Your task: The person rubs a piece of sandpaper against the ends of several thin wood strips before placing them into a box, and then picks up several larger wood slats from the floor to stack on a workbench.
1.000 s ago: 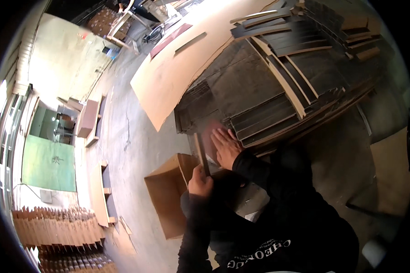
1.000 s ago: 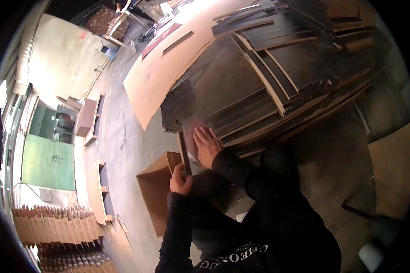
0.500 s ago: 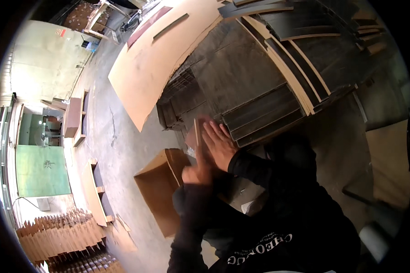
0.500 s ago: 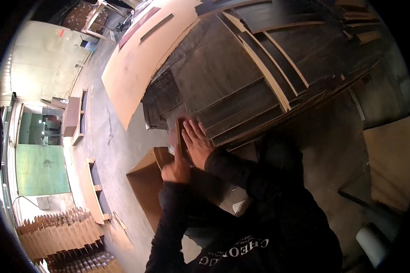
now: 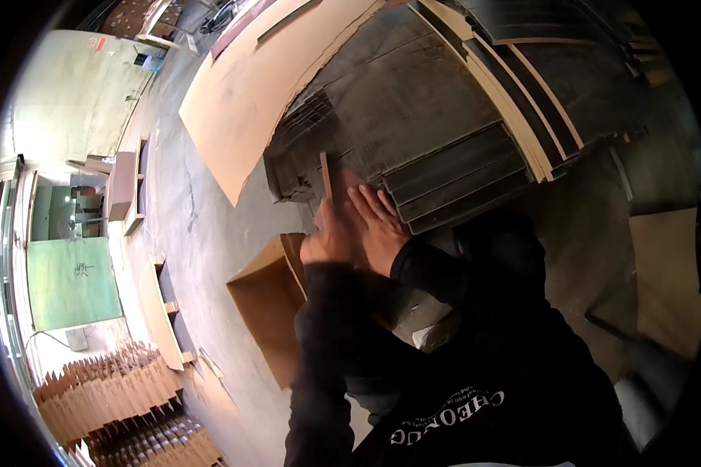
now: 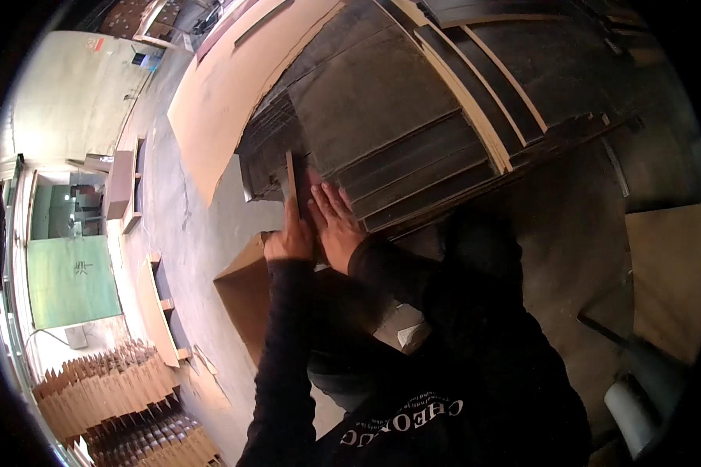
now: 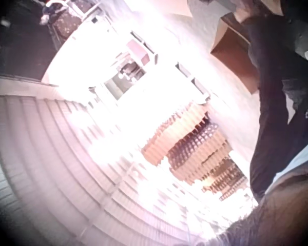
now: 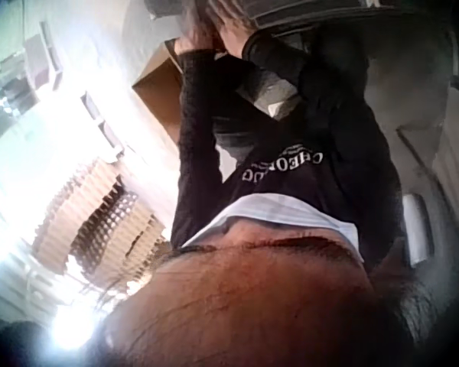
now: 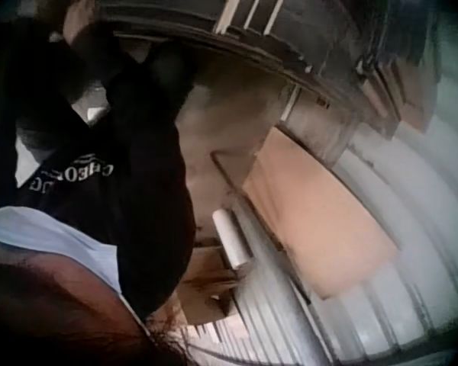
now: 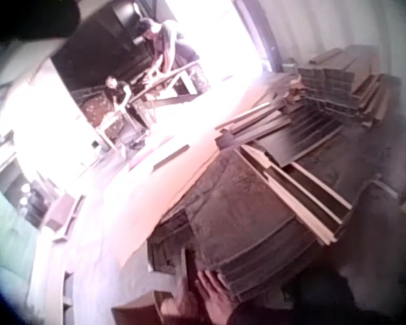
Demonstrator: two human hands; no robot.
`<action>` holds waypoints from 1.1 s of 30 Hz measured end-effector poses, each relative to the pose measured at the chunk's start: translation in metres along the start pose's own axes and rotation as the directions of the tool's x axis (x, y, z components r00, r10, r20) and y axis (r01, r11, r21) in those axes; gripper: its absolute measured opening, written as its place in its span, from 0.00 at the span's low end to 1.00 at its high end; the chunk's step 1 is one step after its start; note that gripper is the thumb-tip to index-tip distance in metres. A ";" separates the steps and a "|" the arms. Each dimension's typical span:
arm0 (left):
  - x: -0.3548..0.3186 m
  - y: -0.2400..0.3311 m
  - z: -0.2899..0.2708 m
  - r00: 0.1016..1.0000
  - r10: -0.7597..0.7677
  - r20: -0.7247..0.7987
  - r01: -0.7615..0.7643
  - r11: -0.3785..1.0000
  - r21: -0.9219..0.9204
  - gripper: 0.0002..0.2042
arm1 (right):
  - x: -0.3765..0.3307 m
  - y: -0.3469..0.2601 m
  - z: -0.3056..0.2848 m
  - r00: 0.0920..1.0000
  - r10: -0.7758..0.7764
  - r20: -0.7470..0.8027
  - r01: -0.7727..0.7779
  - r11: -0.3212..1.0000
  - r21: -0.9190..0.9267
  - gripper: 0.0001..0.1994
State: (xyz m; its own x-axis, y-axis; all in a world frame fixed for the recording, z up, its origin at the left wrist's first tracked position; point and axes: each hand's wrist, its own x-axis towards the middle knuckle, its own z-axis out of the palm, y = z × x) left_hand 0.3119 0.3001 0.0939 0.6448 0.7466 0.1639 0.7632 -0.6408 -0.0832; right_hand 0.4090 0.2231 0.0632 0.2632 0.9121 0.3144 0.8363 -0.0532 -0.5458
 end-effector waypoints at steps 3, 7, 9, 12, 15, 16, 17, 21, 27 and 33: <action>-0.015 -0.005 -0.011 0.998 0.054 -0.045 -0.053 0.998 0.022 0.27 | 0.000 -0.007 -0.002 0.999 -0.036 0.001 0.036 0.999 0.039 0.26; -0.080 -0.005 -0.012 0.994 0.074 -0.084 -0.075 0.997 -0.016 0.25 | 0.000 -0.007 0.000 0.999 0.007 0.050 -0.007 1.000 -0.006 0.28; -0.064 -0.004 -0.003 0.997 0.059 -0.053 -0.059 0.998 0.001 0.24 | -0.001 -0.003 0.009 0.999 0.012 0.045 -0.010 0.999 -0.037 0.28; 0.018 -0.001 0.004 1.000 0.013 -0.017 -0.011 0.997 0.079 0.23 | -0.001 0.001 0.011 0.998 -0.012 -0.061 0.015 0.999 0.037 0.28; 0.014 -0.011 0.009 0.991 0.089 -0.100 -0.076 0.989 0.124 0.25 | 0.001 -0.002 0.002 1.000 -0.025 -0.008 0.024 0.998 -0.059 0.27; -0.009 -0.013 0.004 0.966 0.153 -0.206 -0.124 0.981 0.149 0.25 | 0.002 -0.007 -0.004 1.000 -0.021 0.003 0.021 0.996 -0.086 0.27; -0.022 -0.004 -0.003 0.982 0.132 -0.138 -0.126 0.991 0.055 0.25 | 0.000 -0.001 -0.003 1.000 -0.017 -0.019 0.016 0.999 -0.047 0.26; -0.057 -0.008 -0.023 0.996 0.090 0.000 -0.090 0.993 -0.071 0.25 | -0.001 -0.003 0.006 0.999 0.003 -0.044 -0.002 0.999 0.033 0.26; -0.050 -0.005 -0.025 0.966 -0.098 0.240 0.173 0.933 -0.315 0.25 | 0.001 -0.005 -0.004 0.999 -0.009 0.043 0.009 1.000 0.022 0.27; -0.078 -0.017 -0.014 0.987 -0.140 0.078 0.151 0.650 -0.745 0.23 | 0.000 -0.003 0.001 0.999 -0.010 0.038 0.008 0.999 0.042 0.27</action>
State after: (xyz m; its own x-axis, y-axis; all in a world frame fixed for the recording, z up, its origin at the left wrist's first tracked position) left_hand 0.2476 0.2503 0.0964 0.5331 0.8405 0.0971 0.5614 -0.4373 0.7026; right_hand 0.4064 0.2239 0.0644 0.2364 0.9274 0.2899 0.8174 -0.0285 -0.5753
